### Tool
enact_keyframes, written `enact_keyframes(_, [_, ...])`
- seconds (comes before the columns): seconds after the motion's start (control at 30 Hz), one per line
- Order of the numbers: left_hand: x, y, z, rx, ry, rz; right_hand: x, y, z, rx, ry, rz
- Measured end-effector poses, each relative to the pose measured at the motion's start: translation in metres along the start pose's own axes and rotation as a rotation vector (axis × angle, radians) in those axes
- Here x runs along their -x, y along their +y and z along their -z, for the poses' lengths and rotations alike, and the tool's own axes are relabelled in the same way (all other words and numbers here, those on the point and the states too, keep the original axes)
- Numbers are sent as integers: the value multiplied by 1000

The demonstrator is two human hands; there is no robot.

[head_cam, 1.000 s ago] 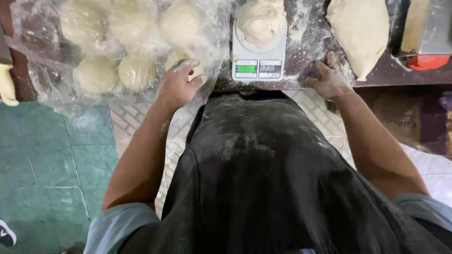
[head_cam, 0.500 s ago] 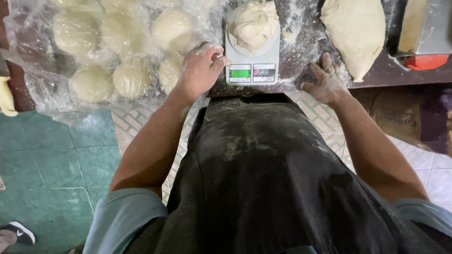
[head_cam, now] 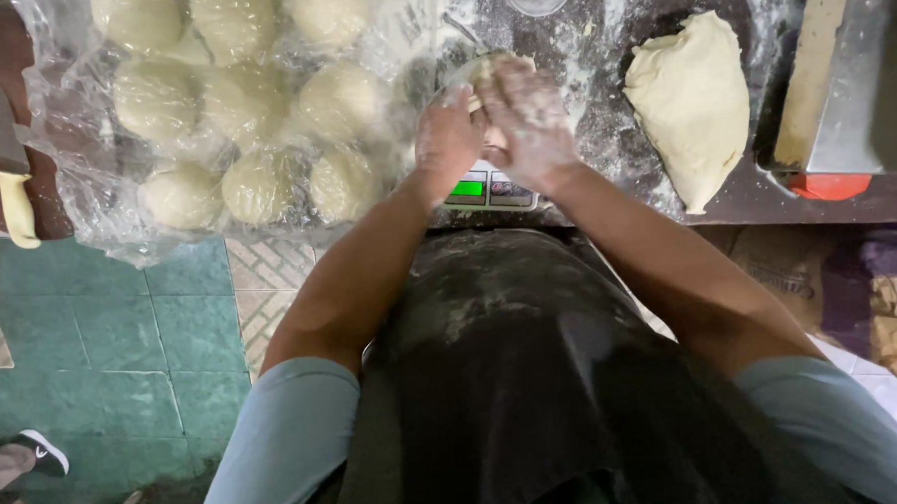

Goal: Weighing and shaping pieces of dough into uniform balls.

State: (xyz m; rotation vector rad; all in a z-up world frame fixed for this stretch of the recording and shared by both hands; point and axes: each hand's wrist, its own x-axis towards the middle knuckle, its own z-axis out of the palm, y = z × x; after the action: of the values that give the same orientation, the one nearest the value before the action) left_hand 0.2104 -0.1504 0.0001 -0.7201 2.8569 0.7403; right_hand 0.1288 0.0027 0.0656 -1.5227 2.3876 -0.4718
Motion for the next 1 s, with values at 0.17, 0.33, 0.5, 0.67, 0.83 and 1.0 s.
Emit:
enact_keyframes(0.17, [3, 6, 35, 390, -60, 149, -15, 28, -62, 231, 203, 98])
enact_keyframes(0.33, [42, 41, 151, 951, -503, 278, -29, 6, -30, 368, 110, 95])
enact_keyframes(0.5, [78, 47, 192, 1119, -241, 96, -1, -11, 16, -370, 77, -56])
enact_keyframes(0.67, [95, 54, 147, 1184, -452, -146, 62, -15, 40, -821, 175, 90])
enact_keyframes(0.83, [105, 7, 150, 754, -168, -206, 111, 82, -10, -1348, 48, -272])
enact_keyframes(1.0, [107, -63, 184, 623, -77, 248, 117, 119, 61, 116, 121, -555])
